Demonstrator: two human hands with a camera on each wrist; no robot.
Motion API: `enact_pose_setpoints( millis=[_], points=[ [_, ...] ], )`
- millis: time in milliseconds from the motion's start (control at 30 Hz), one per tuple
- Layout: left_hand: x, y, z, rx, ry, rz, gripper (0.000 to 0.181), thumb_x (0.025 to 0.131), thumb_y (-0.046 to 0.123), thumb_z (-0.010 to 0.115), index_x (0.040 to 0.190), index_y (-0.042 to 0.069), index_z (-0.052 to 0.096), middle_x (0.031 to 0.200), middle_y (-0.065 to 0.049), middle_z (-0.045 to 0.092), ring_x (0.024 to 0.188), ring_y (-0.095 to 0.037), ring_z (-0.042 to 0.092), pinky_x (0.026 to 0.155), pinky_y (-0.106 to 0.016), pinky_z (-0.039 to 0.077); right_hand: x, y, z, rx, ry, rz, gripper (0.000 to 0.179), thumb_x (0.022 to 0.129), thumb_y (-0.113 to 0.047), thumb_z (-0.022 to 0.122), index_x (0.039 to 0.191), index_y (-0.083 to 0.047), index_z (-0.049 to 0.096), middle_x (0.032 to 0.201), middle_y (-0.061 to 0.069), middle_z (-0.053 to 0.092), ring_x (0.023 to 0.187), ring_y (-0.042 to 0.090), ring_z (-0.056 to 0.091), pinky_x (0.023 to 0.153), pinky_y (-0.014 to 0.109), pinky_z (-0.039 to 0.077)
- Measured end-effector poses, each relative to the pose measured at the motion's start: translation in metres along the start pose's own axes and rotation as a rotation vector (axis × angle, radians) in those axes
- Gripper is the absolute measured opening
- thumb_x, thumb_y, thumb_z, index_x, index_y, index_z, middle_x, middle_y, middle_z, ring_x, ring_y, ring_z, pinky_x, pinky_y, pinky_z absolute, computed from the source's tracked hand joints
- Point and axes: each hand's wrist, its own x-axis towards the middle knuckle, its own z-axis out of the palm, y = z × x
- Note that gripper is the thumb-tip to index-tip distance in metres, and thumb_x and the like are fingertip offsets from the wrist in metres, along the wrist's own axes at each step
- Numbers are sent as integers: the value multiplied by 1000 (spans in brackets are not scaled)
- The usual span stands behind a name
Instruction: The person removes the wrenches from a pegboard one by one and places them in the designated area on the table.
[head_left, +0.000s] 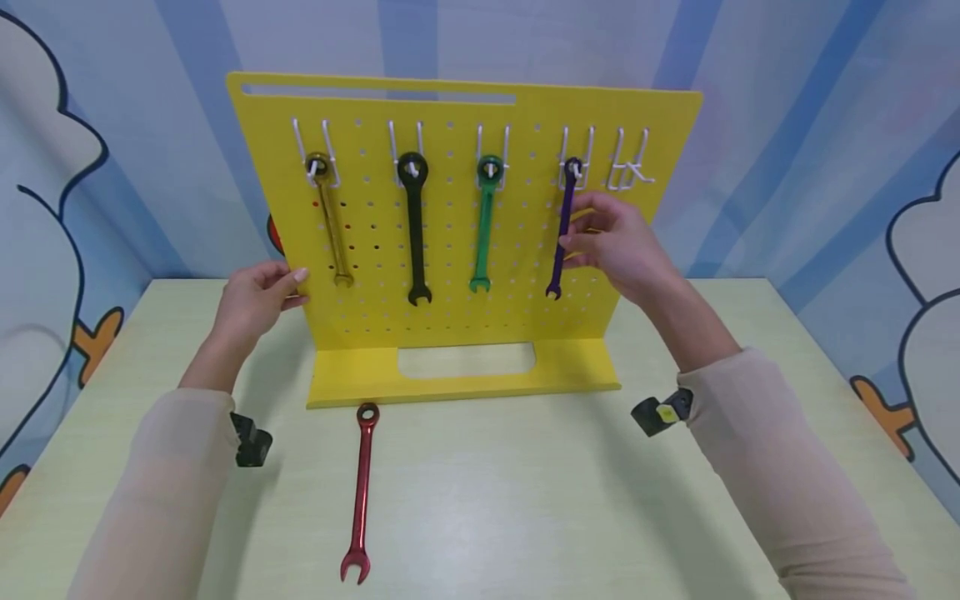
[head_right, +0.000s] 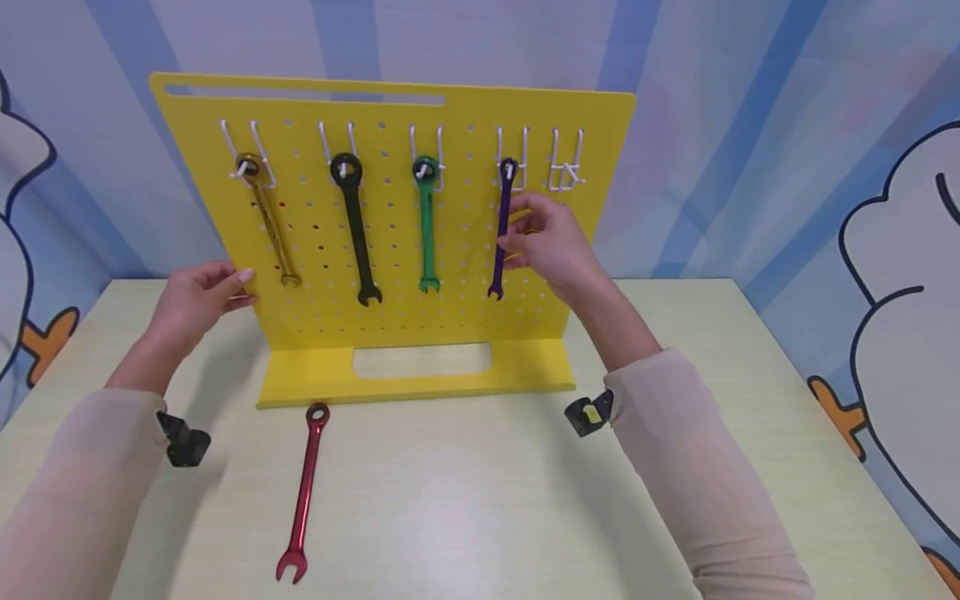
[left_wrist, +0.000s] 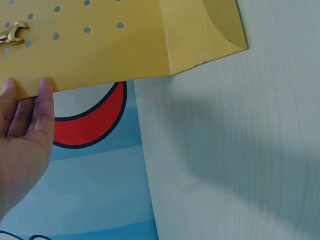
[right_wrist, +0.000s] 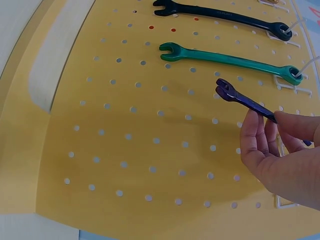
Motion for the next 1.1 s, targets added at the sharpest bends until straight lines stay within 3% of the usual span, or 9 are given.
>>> enact_pose_setpoints(
  millis=[533,867,1100],
  points=[
    [-1,0,-1,-2,-19,11,39,93,33,47,107,-3,51,101,-8,47,86,-10,59,75,-15,51,-9,-3,-3,-110,-22,-8,22,88,14,45,109,8,46,84,11,51,76,22,54,72,35,55],
    [8,-10,0,-45,14,21,40,90,36,53,101,-3,54,100,-10,49,88,-16,60,85,-31,51,-15,-7,-6,-166,-51,6,21,90,9,47,111,8,45,87,11,51,77,21,55,72,33,55],
    [1,-2,1,21,8,23,40,93,35,48,106,-3,51,103,-8,48,83,-7,58,77,-17,52,-19,-11,-6,-185,-71,1,20,90,8,48,110,8,46,85,11,51,76,22,54,72,34,55]
  ],
)
